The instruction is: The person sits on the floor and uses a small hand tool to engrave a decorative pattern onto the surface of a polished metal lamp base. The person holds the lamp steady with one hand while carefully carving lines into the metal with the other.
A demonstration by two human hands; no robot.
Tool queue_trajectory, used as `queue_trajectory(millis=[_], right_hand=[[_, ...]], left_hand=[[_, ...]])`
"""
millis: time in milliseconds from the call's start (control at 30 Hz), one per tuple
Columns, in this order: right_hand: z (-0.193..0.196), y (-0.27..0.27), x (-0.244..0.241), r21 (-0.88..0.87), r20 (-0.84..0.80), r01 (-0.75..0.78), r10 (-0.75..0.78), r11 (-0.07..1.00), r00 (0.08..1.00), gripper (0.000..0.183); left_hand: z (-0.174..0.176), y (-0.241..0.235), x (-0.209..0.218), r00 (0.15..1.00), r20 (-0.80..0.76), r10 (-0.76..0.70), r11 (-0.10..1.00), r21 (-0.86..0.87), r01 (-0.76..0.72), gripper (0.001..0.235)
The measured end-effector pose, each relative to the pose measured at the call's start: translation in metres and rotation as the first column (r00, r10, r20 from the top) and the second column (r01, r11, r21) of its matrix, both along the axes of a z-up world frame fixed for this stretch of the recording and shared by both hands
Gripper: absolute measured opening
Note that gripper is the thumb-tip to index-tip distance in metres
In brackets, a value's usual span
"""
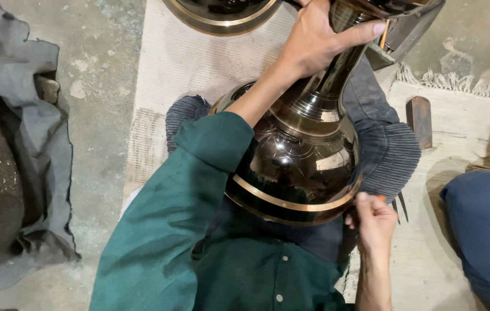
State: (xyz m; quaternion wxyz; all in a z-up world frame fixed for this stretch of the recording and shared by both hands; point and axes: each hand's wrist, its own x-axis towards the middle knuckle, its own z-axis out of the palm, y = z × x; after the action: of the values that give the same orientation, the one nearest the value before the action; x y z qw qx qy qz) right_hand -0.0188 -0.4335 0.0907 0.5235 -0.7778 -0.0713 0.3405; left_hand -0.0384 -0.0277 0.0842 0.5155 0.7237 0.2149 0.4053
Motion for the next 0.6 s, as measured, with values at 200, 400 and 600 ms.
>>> queue_trajectory(millis=[200,400,600], right_hand=[[-0.007,0.003,-0.005,-0.053,-0.138,0.027,-0.034,0.998,0.99,0.041],[-0.017,0.002,-0.004,0.064,-0.444,0.132,-0.09,0.989,0.892,0.035],[-0.024,0.0,-0.017,0.128,-0.606,0.276,-0.145,0.953,0.782,0.026]], left_hand=[[0.004,0.001,0.0,1.0,0.007,-0.015,0.999,0.046,0.015,0.086],[0.017,0.002,-0.004,0.991,0.034,-0.129,0.983,-0.129,0.132,0.067],[0.025,0.001,-0.015,0.983,0.093,-0.155,0.973,-0.157,0.168,0.055]])
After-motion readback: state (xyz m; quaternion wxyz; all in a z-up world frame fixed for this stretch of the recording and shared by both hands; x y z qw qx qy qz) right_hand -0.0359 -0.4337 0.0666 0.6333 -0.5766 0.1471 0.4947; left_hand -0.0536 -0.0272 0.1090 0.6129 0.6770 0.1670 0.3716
